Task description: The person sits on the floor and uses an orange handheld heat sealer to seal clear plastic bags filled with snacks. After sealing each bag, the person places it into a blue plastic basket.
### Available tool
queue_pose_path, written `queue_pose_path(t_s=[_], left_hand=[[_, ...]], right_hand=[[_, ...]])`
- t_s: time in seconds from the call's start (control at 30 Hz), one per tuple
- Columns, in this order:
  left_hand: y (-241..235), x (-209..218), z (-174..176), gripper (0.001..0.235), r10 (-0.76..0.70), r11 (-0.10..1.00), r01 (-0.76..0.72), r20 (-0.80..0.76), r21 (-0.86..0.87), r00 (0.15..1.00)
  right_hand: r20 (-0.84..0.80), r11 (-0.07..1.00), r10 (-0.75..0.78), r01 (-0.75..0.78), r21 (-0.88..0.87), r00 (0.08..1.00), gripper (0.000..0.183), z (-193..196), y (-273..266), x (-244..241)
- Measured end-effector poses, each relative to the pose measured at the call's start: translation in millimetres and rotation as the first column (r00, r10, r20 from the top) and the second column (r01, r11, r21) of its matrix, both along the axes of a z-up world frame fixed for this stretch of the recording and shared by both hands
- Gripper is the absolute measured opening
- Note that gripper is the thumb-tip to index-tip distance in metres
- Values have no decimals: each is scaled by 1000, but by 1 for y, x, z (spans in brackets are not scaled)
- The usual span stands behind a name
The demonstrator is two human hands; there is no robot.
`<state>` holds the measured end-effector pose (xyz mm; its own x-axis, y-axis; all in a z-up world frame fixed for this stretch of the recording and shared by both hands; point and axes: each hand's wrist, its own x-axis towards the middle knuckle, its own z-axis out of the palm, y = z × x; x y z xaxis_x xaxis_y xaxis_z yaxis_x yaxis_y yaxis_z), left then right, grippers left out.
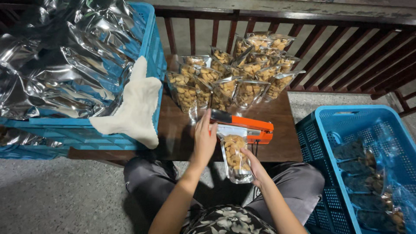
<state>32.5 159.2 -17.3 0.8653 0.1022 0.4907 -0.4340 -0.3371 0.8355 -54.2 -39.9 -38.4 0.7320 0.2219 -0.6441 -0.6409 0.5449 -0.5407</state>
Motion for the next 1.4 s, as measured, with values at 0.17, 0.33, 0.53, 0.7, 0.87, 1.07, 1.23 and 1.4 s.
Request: queue_pose_path(t_s=[0.17,0.33,0.53,0.7,0.87,1.07,1.23,1.4], left_hand=[[-6,-55,-23,54,-88,991,123,-462,47,882],[-39,-74,-22,74,-367,929,311,-575,-198,731],[-120,-60,44,90,-529,846,463,-517,-264,673],[-221,-27,80,90,-682,714,696,-296,-75,668],[-352,7,63,90,-804,549,834,-242,50,544],[-505,42,-34,91,-810,487,855,-276,175,518],[-579,57,-121,93,-599,472,850,-623,234,504],[-613,72,-179,92,-426,614,763,-899,-201,106]], right_hand=[[115,996,-8,19,-92,993,53,12,-2,-23],[320,971,-122,180,-158,939,66,25,-16,-48],[565,761,10,361,-540,825,67,51,-88,-62],[592,564,-1,490,-665,806,51,72,-204,-69],[604,404,-192,623,-670,774,38,75,-313,-65],[654,239,-347,738,-631,672,33,25,-378,-39],[484,-95,-404,490,-866,777,25,-62,-408,-17],[610,-174,-421,600,-781,672,30,-148,-433,17]])
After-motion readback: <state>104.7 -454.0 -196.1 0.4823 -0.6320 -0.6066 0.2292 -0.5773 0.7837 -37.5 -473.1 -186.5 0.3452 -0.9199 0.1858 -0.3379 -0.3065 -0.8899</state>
